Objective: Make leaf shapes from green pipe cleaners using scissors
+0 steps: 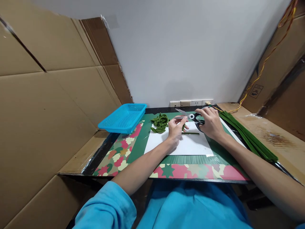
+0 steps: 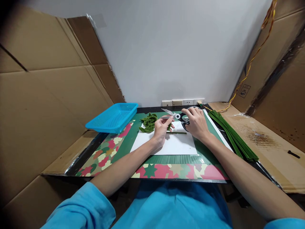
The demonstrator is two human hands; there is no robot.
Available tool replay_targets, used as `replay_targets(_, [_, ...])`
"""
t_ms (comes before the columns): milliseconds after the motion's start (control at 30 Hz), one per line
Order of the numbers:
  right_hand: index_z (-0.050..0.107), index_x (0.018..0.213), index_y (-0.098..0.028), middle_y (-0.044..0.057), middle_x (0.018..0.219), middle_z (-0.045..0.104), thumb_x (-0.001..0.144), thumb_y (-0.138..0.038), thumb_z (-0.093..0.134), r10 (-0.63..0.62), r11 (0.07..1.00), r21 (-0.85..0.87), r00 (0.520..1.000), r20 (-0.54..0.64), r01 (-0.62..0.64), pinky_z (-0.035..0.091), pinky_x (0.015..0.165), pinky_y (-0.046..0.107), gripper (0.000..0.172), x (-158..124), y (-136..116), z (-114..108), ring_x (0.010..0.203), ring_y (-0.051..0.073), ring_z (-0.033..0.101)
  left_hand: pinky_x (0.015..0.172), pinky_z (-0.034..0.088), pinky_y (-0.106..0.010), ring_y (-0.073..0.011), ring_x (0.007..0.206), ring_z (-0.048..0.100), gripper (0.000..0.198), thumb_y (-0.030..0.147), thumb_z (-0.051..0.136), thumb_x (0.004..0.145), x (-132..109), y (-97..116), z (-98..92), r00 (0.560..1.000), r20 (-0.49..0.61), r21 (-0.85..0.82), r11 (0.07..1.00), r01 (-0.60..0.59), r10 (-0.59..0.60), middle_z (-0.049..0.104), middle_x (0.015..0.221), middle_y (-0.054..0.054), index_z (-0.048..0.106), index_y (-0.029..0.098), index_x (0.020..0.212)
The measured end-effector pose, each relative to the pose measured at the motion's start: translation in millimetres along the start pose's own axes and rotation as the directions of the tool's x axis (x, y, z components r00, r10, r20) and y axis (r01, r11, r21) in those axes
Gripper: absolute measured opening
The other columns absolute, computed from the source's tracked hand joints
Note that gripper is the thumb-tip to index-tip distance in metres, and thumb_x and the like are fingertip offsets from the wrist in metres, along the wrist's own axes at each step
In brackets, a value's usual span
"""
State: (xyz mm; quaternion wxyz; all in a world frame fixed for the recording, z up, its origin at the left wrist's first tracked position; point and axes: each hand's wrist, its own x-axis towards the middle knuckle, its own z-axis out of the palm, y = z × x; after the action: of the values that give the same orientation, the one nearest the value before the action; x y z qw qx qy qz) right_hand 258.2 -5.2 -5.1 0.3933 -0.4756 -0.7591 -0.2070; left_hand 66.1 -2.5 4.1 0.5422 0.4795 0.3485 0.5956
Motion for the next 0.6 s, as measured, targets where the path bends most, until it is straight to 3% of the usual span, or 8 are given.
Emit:
replay_targets(233, [0.064,0.123,-0.019,0.01,0.101,0.069,0.077,-0.006,0.062,-0.023,0.999,-0.023,0.999,-0.022,0.022,0.044,0.087,0.041,0.048,0.9,0.1,-2.1,0.097,0.032,0.061,0.05,0.047,-0.022,-0.0162,0.065,0.073,0.043,0.043,0.095,0.07,1.2,1.4,-1.0,0.999,0.017,-0.002,0.999,0.035,-0.035,0.077,0.084,-0.009,0.078,0.012,0.094])
replay_targets(600, [0.063,0.122,-0.023,0.007,0.098,0.068,0.091,-0.008,0.058,-0.028,0.999,-0.038,0.995,-0.096,0.024,0.039,0.092,0.042,0.034,2.2,0.1,-5.8,0.1,0.031,0.057,0.049,0.05,-0.023,-0.0164,0.064,0.073,0.049,0.048,0.096,0.071,1.9,-1.0,-1.6,0.998,0.066,0.007,1.0,0.004,-0.004,0.076,0.084,-0.007,0.075,0.013,0.098])
